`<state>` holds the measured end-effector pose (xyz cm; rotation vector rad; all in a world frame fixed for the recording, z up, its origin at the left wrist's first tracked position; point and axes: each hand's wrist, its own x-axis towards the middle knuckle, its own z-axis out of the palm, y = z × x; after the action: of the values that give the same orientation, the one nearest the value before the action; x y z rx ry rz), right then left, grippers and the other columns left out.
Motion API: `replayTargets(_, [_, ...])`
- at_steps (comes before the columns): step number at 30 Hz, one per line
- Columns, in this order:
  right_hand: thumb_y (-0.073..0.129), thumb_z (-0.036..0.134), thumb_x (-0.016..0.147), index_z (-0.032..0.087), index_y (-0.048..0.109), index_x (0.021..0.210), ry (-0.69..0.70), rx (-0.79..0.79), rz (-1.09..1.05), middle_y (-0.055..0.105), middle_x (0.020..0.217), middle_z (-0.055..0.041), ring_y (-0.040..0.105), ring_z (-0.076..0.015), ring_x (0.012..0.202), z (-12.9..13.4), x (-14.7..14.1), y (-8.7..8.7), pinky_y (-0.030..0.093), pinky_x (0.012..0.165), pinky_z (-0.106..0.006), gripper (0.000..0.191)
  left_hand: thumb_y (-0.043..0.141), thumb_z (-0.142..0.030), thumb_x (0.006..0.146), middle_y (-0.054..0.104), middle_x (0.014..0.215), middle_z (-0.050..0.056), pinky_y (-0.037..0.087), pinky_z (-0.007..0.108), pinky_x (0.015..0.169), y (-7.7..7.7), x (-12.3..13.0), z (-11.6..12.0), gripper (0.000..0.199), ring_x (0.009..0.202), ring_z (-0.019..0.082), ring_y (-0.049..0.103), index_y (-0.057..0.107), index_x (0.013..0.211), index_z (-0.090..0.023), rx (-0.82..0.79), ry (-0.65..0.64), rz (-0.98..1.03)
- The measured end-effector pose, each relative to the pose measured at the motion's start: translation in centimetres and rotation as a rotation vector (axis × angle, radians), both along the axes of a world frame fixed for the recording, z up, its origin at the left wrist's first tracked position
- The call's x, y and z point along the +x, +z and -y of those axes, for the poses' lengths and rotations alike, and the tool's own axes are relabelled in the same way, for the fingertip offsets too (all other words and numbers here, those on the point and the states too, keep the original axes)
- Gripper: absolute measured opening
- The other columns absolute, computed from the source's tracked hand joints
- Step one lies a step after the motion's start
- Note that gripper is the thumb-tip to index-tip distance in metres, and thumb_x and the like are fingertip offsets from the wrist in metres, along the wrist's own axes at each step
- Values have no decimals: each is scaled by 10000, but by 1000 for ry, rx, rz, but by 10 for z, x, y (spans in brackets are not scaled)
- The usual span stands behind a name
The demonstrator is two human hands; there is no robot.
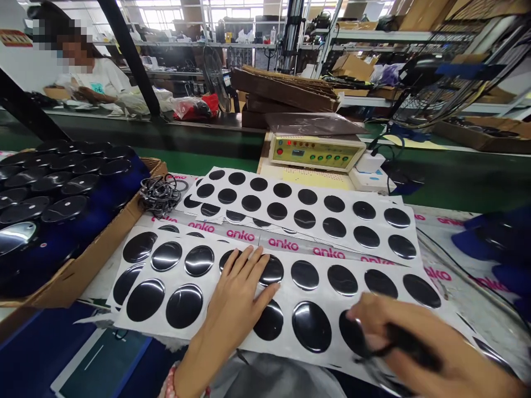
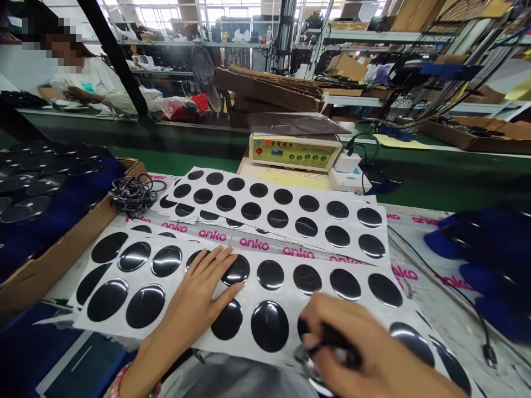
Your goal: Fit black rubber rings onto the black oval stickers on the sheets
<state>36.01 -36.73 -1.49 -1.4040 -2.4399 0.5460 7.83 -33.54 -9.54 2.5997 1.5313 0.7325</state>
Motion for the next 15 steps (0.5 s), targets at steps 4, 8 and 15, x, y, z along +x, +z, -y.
replayTargets(4, [477,126,790,299,436,1250,213,-107,55,633,863,6,618,-153,724,2,-57,-23,496,663,-268,493,451,-383,955,490,1391,87,356,525,1090,1,0,0,427,1308,272,420,457,1309,-144,-11,-11,-15])
replayTargets(8, [469,124,722,236,521,1088,174,24,155,568,1044,-76,591,-190,781,-6,-76,-43,425,587,-287,386,461,-377,952,493,1390,80,349,519,1093,2,0,1,414,1306,271,422,466,1301,-154,-37,-3,-5])
replayTargets(15, [435,82,663,211,419,762,223,80,-8,560,852,-31,540,-155,717,-9,-69,-49,402,592,-267,164,506,-374,932,508,1377,67,352,501,1096,3,3,1,418,1296,261,435,481,1290,-160,-45,15,42])
